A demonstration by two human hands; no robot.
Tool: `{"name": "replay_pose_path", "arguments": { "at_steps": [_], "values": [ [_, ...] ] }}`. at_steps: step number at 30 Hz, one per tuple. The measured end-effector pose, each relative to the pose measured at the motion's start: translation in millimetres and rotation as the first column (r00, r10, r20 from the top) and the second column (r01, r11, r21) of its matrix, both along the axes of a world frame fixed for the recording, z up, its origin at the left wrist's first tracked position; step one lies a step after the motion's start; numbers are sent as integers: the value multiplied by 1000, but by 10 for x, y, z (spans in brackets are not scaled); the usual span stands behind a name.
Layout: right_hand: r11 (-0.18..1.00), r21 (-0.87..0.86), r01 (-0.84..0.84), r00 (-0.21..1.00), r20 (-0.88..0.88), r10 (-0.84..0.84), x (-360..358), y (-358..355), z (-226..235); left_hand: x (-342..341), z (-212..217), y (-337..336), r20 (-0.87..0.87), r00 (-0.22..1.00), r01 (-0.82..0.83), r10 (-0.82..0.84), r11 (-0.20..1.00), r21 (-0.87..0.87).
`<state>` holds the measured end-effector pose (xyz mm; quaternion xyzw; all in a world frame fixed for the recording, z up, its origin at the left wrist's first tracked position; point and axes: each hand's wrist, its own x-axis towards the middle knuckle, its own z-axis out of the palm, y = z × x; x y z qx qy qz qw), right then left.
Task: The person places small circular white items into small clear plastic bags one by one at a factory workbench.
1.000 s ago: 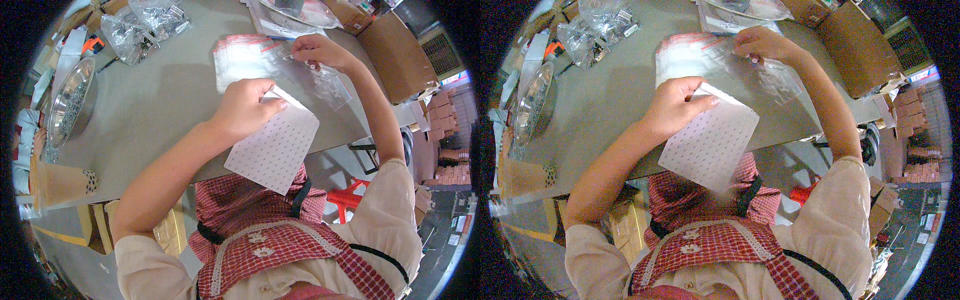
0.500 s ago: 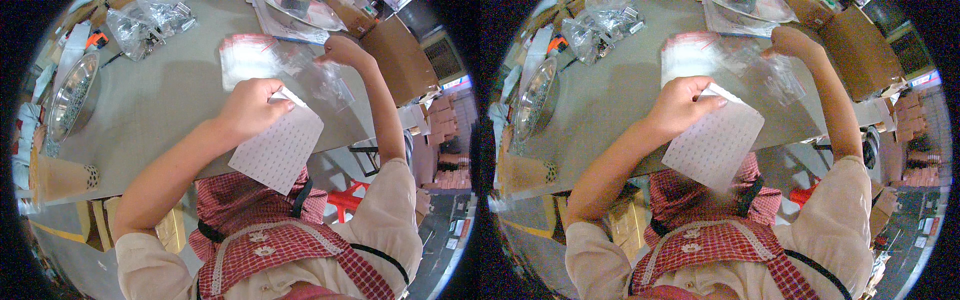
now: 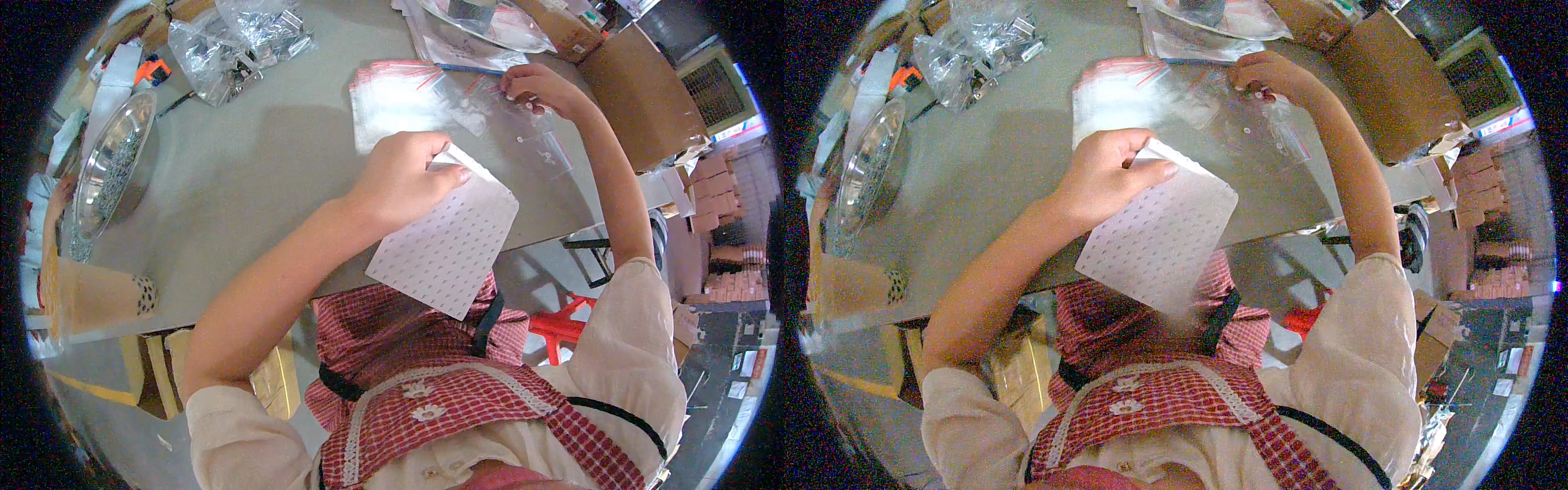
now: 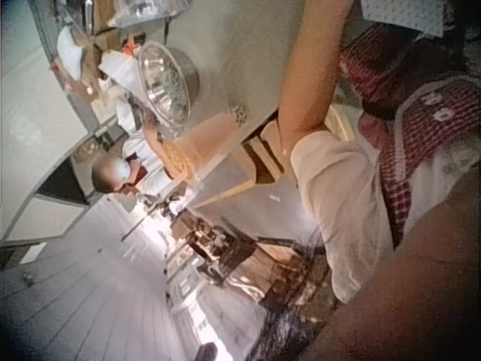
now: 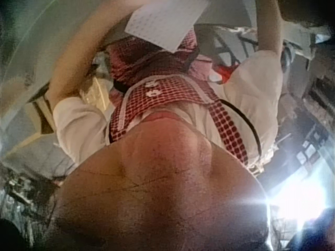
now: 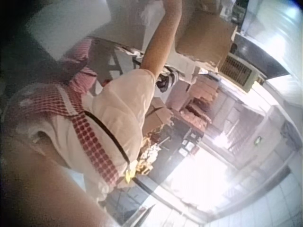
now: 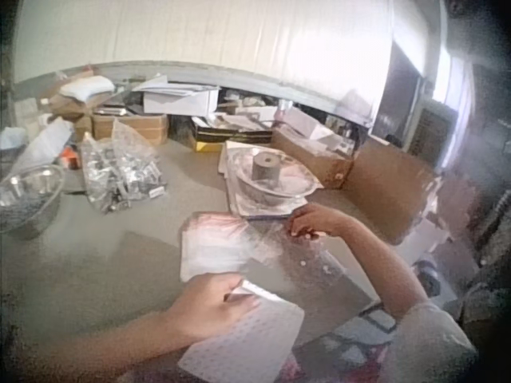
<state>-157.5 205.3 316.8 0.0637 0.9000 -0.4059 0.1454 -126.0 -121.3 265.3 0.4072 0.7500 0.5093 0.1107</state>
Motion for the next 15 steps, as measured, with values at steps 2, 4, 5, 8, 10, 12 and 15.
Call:
{"name": "replay_pose_path", "arguments": {
  "at_steps": [2,4,5,8,10,12,15],
  "values": [
    [994,113,6,999,-38,-2,-2,195,-12,3,6,1,26,1000,2,-2,1000,8],
    [987,156,-25,995,-89,40,54,85,42,9,-2,-10,64,998,-4,3,1000,14],
    [987,146,-61,989,-123,79,103,18,46,6,-4,-16,87,996,-9,8,1000,18],
    [917,338,-213,877,-347,332,119,-159,-38,-12,-10,-41,141,989,32,-32,999,2],
    [811,537,-233,784,-389,483,119,-174,-87,-22,5,-40,178,982,63,-62,998,-4],
    [686,716,-131,669,-447,594,149,-186,-201,-22,34,-46,219,973,73,-71,997,-1],
    [616,788,-7,758,-398,517,173,-174,-212,-21,48,-32,333,936,106,-117,993,49]
  ]
}}
